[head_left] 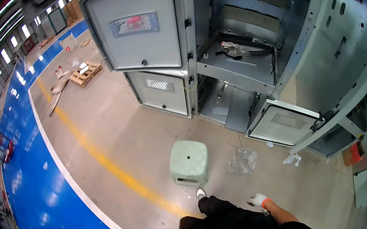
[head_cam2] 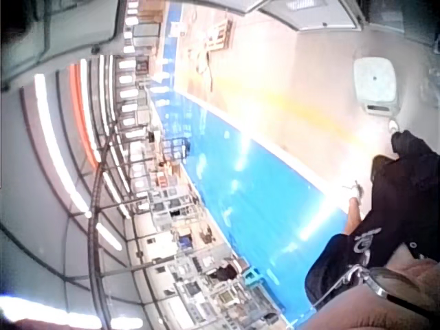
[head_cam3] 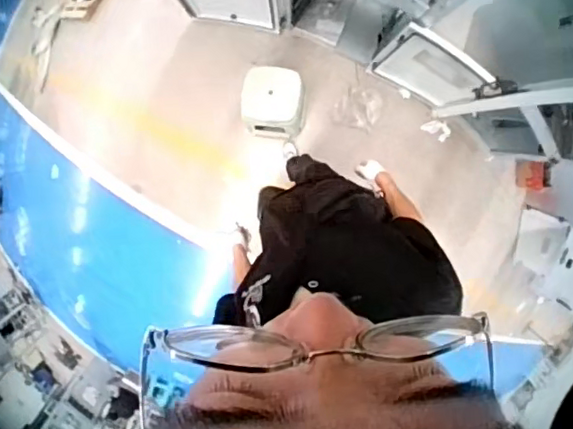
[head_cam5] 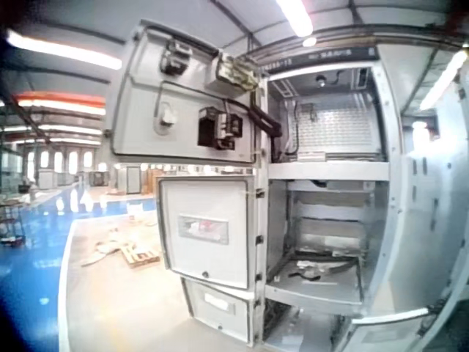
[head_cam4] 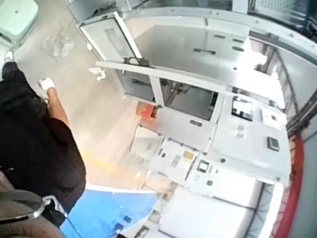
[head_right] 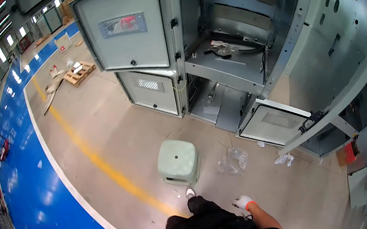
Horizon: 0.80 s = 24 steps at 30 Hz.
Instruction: The person works inside an open electrical cabinet, routing and securing cables with zip ties, then closes the cabinet door. They later use a cordless drill to tighten fasteners on red insulators inside another cabinet section.
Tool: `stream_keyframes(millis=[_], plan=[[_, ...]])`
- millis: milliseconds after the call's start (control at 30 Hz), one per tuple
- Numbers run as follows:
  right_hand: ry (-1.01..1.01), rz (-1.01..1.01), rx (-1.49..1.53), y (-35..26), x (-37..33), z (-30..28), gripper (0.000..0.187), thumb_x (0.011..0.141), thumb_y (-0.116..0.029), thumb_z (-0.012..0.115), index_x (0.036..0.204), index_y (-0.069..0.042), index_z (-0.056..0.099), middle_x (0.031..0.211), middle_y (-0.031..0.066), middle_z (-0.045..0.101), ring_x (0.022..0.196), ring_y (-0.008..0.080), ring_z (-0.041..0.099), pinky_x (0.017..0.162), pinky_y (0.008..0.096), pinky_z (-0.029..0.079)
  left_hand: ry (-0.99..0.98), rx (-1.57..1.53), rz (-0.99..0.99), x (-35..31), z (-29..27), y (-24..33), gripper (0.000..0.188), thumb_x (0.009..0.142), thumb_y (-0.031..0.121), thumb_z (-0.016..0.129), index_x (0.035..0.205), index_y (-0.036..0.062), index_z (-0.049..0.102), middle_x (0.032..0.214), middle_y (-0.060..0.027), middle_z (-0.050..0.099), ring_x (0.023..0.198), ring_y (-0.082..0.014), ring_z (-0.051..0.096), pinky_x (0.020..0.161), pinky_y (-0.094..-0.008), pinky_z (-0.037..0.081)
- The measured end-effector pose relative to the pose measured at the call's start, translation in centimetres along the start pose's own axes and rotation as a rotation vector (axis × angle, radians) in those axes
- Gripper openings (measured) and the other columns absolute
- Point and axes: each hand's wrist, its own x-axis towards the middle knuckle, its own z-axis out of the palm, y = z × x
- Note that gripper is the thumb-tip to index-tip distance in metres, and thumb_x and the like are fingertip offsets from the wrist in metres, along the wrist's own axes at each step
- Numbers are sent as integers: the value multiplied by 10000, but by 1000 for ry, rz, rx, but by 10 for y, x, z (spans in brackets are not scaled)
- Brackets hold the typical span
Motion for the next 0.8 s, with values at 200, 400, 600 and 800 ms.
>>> stream_keyframes(millis=[200,400,600,800], plan=[[192,212,566,20,32,-15,342,859,-283,687,983,35,710,849,101,728,752,186,685,720,314,556,-127,158,141,-18,151,173,132,962,77,518,860,129,453,569,-32,414,408,-148,381,362,-306,332],[225,329,835,39,60,23,331,893,-287,670,939,39,699,847,110,721,763,196,677,689,328,545,-199,470,229,-33,250,244,76,978,139,527,916,97,522,592,-45,493,437,-182,498,383,-349,475],[-64,210,259,-8,98,32,243,913,-306,605,1050,-134,710,988,74,740,875,273,676,790,375,537,-63,486,93,-17,304,309,308,988,195,473,687,167,414,518,-18,400,399,-224,379,387,-373,305],[321,264,535,-146,78,-57,487,858,-483,616,1034,-51,755,975,147,756,907,360,707,837,450,532,-281,1135,298,26,410,415,289,1023,330,458,949,93,606,732,-58,600,677,-228,565,824,-454,378]])
